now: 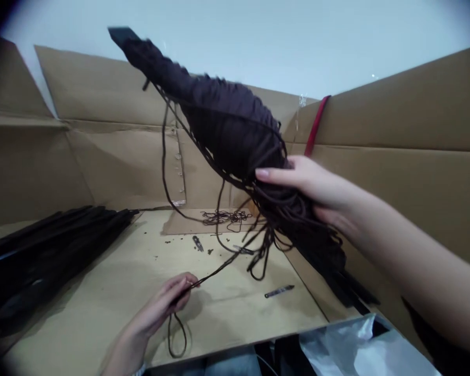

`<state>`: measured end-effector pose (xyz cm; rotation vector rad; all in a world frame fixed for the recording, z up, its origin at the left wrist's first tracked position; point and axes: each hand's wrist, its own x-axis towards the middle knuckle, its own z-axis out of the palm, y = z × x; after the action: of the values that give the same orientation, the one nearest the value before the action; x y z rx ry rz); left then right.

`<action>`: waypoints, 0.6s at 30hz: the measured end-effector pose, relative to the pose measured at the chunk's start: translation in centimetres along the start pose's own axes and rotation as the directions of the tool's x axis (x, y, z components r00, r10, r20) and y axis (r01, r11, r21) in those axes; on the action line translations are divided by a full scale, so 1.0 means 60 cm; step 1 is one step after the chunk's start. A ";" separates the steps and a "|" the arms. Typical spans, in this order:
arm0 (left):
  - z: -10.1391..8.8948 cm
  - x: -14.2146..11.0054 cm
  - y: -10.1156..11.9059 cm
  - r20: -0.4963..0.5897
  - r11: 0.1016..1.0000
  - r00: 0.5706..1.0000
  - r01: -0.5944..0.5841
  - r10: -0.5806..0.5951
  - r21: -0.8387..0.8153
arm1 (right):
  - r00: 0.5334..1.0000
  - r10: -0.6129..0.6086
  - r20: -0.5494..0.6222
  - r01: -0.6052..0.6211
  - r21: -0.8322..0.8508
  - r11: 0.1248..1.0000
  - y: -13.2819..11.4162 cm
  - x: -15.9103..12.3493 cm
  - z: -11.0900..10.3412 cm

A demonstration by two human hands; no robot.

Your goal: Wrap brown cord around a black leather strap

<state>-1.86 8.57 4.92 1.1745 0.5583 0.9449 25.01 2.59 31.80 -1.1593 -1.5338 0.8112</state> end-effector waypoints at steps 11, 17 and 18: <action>0.073 0.009 0.111 -0.201 0.873 0.893 -0.441 0.403 -0.209 | 0.959 0.263 0.105 -0.282 0.249 0.927 0.169 -0.050 0.059; 0.130 0.019 0.110 -0.009 0.815 0.855 -0.497 0.519 -0.299 | 0.952 0.213 0.219 -0.243 0.119 0.963 0.217 -0.045 0.097; 0.139 0.021 0.108 -0.037 0.818 0.864 -0.489 0.503 -0.303 | 0.956 0.200 0.214 -0.221 0.079 0.972 0.221 -0.045 0.107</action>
<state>3.31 5.91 13.85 1.0725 0.0487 1.3941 22.49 4.56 17.18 -1.2064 -1.5306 1.1711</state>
